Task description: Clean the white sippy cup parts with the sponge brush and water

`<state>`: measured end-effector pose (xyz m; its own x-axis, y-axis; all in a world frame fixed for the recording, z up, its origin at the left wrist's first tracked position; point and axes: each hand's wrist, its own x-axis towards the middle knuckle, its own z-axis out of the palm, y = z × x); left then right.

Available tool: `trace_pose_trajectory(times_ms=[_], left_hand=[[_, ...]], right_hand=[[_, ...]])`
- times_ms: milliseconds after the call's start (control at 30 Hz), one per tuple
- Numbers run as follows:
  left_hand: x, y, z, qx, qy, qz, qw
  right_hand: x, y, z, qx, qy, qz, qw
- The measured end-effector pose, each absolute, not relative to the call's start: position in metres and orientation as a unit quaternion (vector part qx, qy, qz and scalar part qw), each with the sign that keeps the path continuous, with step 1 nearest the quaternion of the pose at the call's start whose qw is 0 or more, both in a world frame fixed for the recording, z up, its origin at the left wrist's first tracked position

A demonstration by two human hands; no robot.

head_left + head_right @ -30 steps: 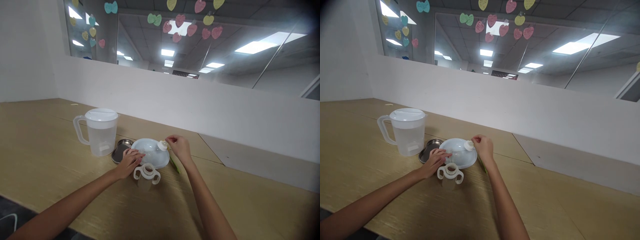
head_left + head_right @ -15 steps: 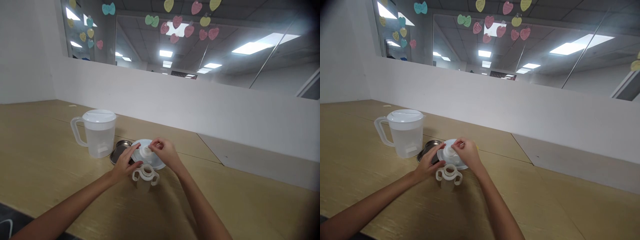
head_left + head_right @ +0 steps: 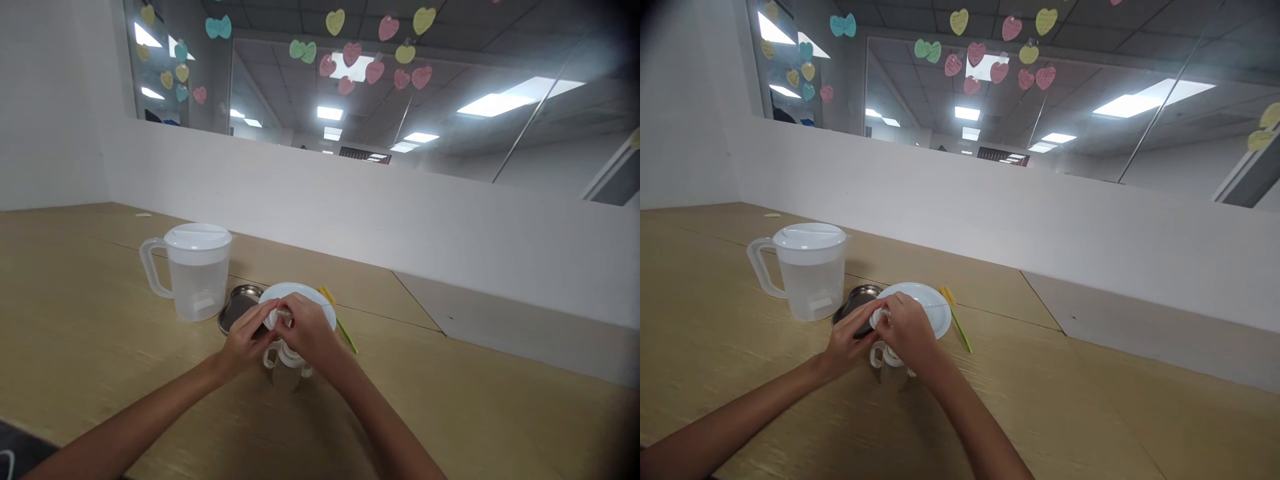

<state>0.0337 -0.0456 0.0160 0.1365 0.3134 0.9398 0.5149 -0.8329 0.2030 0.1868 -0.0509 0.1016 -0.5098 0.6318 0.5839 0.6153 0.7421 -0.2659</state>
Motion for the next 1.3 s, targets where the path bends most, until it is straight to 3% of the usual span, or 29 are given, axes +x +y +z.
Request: trace_pose_trajectory(times_ms=[133, 333, 433, 567, 667, 900, 1100, 1200, 1300], left_hand=[[0.032, -0.044, 0.012, -0.751, -0.273, -0.594, 0.095], [0.028, -0.042, 0.012, -0.743, -0.32, -0.586, 0.05], [0.026, -0.034, 0.01, -0.732, -0.385, -0.561, 0.003], [0.026, -0.024, 0.003, -0.739, -0.433, -0.514, -0.042], [0.028, -0.021, 0.001, -0.763, -0.446, -0.465, -0.048], [0.032, -0.021, 0.004, -0.78, -0.491, -0.382, -0.06], [0.03, -0.015, 0.003, -0.81, -0.466, -0.356, -0.001], [0.018, -0.021, 0.023, -0.789, -0.447, -0.416, 0.06], [-0.015, -0.032, 0.056, -0.681, -0.431, -0.56, 0.192]], right_hand=[[0.183, -0.049, 0.1, -0.37, -0.843, 0.073, 0.383], [0.198, -0.03, 0.116, -0.428, -0.685, 0.389, 0.443], [0.214, -0.011, 0.113, -0.497, -0.712, 0.293, 0.4], [0.229, 0.011, 0.089, -0.571, -0.797, 0.043, 0.195], [0.231, 0.019, 0.072, -0.583, -0.806, 0.018, 0.098], [0.23, 0.019, 0.071, -0.603, -0.796, 0.024, 0.043], [0.229, 0.017, 0.07, -0.61, -0.791, 0.02, 0.041], [0.229, 0.016, 0.074, -0.61, -0.791, 0.02, 0.045], [0.233, 0.015, 0.085, -0.614, -0.787, 0.01, 0.062]])
